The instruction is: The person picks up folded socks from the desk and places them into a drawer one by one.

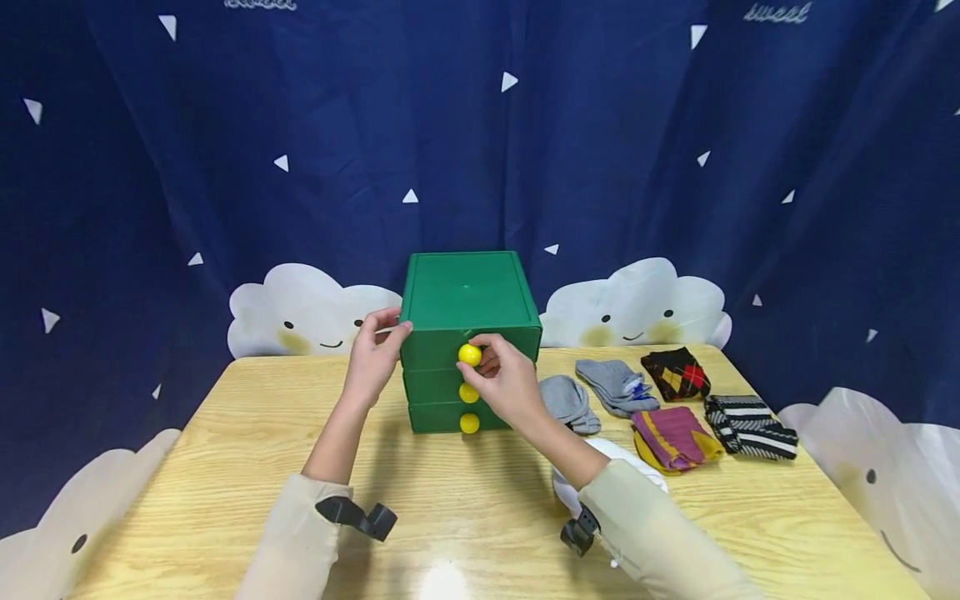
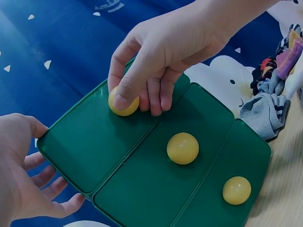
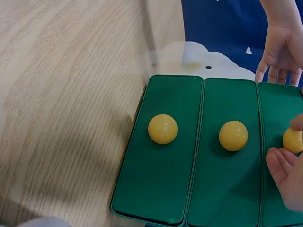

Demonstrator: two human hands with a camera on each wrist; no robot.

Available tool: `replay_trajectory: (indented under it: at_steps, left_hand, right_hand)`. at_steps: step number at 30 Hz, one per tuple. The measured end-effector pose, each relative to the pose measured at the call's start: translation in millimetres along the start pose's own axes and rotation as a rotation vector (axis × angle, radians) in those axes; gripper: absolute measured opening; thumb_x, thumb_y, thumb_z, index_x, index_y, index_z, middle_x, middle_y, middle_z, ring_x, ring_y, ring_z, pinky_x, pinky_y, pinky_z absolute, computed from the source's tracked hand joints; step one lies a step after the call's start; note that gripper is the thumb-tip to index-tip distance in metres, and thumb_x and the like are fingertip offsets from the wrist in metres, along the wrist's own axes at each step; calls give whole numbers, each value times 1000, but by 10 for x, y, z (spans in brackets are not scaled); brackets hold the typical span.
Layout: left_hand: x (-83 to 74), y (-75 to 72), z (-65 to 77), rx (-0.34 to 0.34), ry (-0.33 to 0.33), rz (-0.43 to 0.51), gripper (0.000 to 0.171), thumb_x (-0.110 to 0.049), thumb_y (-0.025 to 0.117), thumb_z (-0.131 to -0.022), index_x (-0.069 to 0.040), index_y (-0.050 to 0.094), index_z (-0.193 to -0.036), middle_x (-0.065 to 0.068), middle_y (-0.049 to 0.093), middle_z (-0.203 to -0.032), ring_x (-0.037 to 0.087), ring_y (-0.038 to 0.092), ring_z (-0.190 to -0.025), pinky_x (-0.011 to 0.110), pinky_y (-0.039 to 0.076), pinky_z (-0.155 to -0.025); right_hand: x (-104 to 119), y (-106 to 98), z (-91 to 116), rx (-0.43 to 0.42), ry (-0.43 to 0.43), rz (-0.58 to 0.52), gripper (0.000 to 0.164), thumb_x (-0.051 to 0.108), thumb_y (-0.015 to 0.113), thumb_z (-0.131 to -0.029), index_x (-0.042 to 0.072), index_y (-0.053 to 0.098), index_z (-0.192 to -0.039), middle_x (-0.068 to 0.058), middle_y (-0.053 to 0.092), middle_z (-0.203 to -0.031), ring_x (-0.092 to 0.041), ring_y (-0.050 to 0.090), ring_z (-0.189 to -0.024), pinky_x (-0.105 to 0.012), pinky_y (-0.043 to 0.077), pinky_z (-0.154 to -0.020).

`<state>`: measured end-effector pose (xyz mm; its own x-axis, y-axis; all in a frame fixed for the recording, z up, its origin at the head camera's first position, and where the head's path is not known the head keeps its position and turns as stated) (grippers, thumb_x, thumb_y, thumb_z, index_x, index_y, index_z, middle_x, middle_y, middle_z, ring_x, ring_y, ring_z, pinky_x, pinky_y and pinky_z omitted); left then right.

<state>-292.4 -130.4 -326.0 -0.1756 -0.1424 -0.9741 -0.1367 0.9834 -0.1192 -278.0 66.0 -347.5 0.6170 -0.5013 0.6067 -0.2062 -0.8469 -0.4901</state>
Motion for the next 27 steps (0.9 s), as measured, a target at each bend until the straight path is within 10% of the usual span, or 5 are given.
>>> replay_trajectory:
  at_steps: [27]
  left_hand:
    - [-30,-62,-92,144,-114,-54,50,-24,49,-94,-11,35,-141,16,40,-134,26,44,-117,31,43,-84]
  right_hand:
    - [387,-249,387,125,-223,237,34,20,77,-76,9,58,-102,2,58,-75,-10,54,-62,-12,44,-56]
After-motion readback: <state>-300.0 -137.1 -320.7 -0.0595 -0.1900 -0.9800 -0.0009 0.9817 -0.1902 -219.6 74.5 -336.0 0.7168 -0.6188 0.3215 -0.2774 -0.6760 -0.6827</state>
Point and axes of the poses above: each hand's wrist, its own z-axis away from the middle knuckle, its own y-axis out of the palm, x = y × z, the point moved 3 cm from there along -z, towards the middle knuckle
